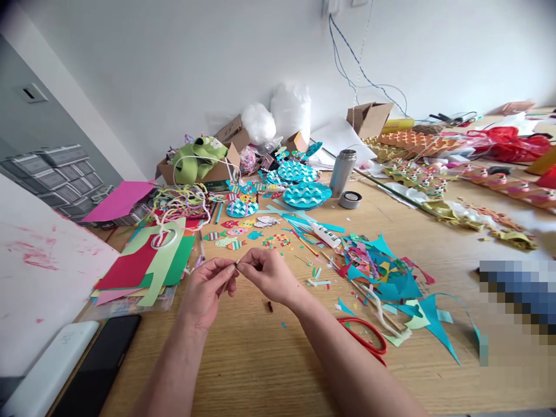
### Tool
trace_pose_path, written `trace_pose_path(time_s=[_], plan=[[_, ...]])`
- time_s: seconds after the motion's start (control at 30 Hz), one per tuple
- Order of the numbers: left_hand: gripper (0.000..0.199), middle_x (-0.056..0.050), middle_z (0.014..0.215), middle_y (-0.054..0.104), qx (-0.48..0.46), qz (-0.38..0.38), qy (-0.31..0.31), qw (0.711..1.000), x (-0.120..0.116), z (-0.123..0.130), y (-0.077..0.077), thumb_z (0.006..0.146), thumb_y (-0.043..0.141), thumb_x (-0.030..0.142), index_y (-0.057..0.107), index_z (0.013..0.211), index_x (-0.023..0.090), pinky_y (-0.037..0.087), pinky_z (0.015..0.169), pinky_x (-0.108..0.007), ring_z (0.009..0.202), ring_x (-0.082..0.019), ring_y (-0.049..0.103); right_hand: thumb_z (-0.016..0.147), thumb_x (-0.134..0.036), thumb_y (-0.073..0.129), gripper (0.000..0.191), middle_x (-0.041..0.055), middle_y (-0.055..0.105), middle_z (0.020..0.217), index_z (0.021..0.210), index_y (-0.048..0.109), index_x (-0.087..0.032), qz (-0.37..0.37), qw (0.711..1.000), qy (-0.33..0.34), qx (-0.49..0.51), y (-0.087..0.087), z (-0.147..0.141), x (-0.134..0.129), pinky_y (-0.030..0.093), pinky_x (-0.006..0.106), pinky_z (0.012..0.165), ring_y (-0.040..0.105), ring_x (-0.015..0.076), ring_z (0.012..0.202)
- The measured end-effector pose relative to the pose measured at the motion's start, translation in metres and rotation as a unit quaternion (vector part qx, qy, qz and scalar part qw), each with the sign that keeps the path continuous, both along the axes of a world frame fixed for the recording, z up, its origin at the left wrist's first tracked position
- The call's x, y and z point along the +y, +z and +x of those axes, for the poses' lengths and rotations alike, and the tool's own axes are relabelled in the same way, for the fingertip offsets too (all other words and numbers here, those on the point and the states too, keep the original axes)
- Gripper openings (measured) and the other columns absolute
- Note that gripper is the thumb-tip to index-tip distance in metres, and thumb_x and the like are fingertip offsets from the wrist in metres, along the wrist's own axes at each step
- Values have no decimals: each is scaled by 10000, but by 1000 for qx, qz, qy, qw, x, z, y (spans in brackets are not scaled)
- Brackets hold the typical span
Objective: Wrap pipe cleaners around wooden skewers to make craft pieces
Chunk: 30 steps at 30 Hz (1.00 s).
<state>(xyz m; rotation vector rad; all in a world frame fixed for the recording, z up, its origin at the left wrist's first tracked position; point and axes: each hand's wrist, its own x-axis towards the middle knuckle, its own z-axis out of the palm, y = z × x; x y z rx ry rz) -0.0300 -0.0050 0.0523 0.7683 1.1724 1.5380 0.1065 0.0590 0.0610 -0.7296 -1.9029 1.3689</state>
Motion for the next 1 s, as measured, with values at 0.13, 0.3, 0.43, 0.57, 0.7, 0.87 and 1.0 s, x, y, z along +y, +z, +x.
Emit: trace_pose_path(time_s=[0.13, 0.3, 0.43, 0.57, 0.7, 0.87, 1.0], plan=[[160, 2, 602, 619, 27, 17, 31, 999, 0, 1, -1, 646, 736, 252, 663, 725, 133, 354, 412, -178, 451, -64, 492, 808, -394, 567, 275, -24, 505, 580, 725, 592, -133, -10, 1000, -3, 7, -3, -3, 0, 309, 211, 471, 409, 88, 514], [160, 4, 602, 618, 62, 24, 62, 996, -1, 4, -4, 652, 728, 261, 652, 714, 135, 332, 415, -167, 452, -61, 487, 804, -416, 572, 280, -27, 495, 580, 724, 560, -149, -11, 1000, -21, 14, -8, -7, -4, 305, 212, 469, 401, 90, 515], [159, 2, 596, 612, 85, 40, 86, 992, 2, 6, 3, 656, 720, 264, 651, 716, 134, 330, 419, -170, 455, -66, 481, 803, -384, 559, 252, -24, 504, 577, 699, 553, -155, 10, 999, -29, 8, 1, -8, -1, 320, 216, 478, 412, 96, 518], [162, 4, 592, 611, 117, 72, 105, 985, 15, 8, 28, 678, 711, 279, 659, 749, 143, 344, 435, -178, 465, -71, 486, 808, -293, 534, 196, -23, 504, 581, 671, 543, -154, 91, 995, -36, 0, 30, -8, 12, 324, 212, 492, 417, 94, 538], [165, 18, 555, 586, 93, 122, 81, 985, 30, 9, 55, 679, 715, 276, 671, 771, 147, 348, 450, -174, 479, -70, 493, 837, -270, 507, 199, -20, 523, 577, 677, 542, -157, 151, 987, -53, -6, 63, -7, 23, 324, 214, 487, 438, 96, 532], [172, -4, 613, 626, 54, 134, 51, 988, 33, 5, 73, 659, 728, 233, 676, 791, 135, 357, 459, -165, 496, -63, 510, 867, -338, 540, 215, 72, 664, 965, 1012, 586, -186, 245, 959, -90, -112, 72, 34, 19, 433, 277, 694, 602, 183, 831], [183, -13, 631, 643, 36, 149, 63, 986, 29, -8, 87, 625, 746, 218, 675, 774, 137, 376, 453, -162, 486, -63, 523, 808, -285, 608, 74, 55, 663, 800, 824, 582, -218, 252, 890, -124, -359, 27, 103, -3, 434, 302, 631, 624, 214, 748]])
